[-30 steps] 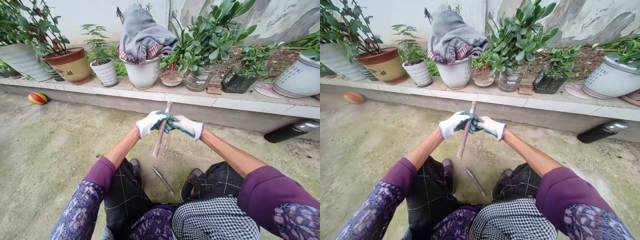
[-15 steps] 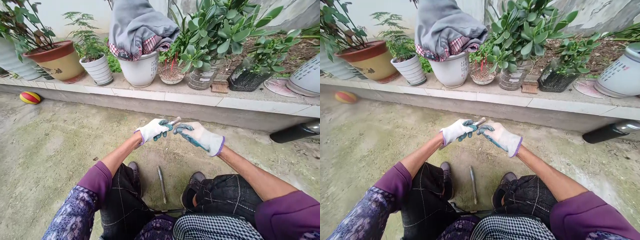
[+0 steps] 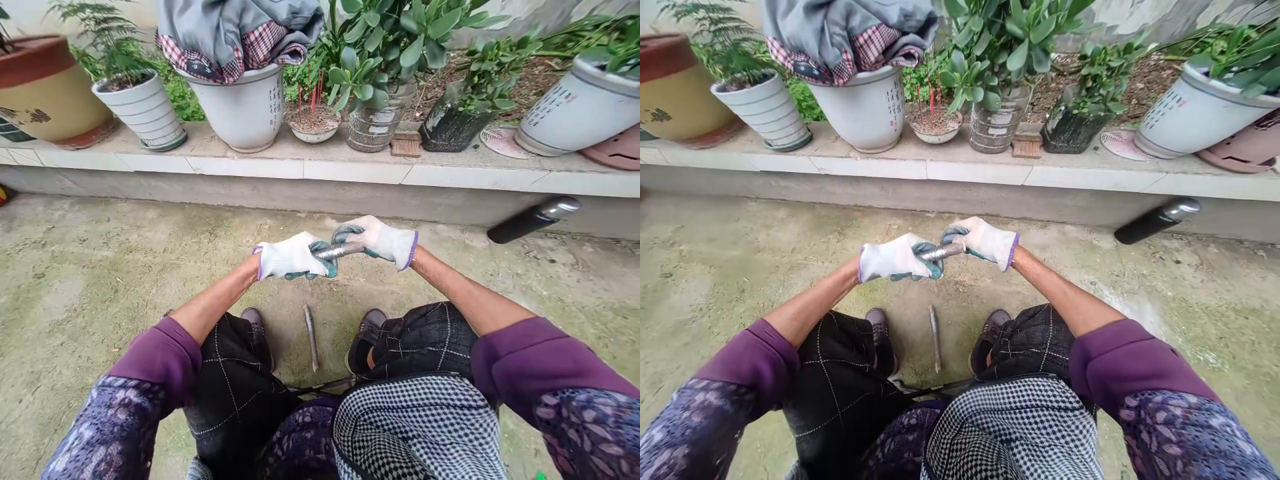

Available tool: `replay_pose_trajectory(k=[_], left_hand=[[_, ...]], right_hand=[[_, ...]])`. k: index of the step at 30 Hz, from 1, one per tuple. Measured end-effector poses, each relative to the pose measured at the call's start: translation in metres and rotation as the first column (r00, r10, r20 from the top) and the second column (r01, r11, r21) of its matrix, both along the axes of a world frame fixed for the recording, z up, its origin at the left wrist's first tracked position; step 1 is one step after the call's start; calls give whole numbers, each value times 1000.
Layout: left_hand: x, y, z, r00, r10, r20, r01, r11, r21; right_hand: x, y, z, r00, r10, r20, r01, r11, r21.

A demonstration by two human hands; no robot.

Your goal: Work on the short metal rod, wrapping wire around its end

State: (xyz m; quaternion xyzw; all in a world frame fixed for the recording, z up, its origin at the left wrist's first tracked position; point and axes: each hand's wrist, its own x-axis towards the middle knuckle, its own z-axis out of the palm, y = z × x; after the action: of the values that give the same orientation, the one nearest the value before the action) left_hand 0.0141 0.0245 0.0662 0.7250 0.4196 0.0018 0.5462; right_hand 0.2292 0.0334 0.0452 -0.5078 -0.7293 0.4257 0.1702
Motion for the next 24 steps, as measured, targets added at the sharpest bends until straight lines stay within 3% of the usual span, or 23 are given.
replay_pose_trajectory(k=[4,8,11,15,18,19,21,24], left_hand=[[-8,1,13,966,234,105,-240,970,48],[-12,11,4,929,350,117,-364,922,132],[-11,20,-11,946,324,-4,-311,911,272],[-6,26,-34,944,248,-219,-109,858,501],[-3,21,-45,952,215,-219,-71,848,524],[-2,18,-46,960,199,-199,-73,857,509],[-1,12,-41,972,162,-172,-60,874,482],[-3,5,-20,991,117,-72,-76,906,417]], right_hand=[[-12,-6,-5,997,-50,-57,48,998,-36],[-31,-17,-2,994,13,107,-32,982,186],[-42,-27,9,930,37,365,-140,956,260],[-48,-31,24,792,55,608,-259,932,254],[-44,-23,26,722,78,688,-289,936,198],[-41,-19,24,738,79,670,-276,942,193],[-32,-11,19,846,79,527,-215,955,204],[-20,-1,8,989,7,149,-32,985,172]])
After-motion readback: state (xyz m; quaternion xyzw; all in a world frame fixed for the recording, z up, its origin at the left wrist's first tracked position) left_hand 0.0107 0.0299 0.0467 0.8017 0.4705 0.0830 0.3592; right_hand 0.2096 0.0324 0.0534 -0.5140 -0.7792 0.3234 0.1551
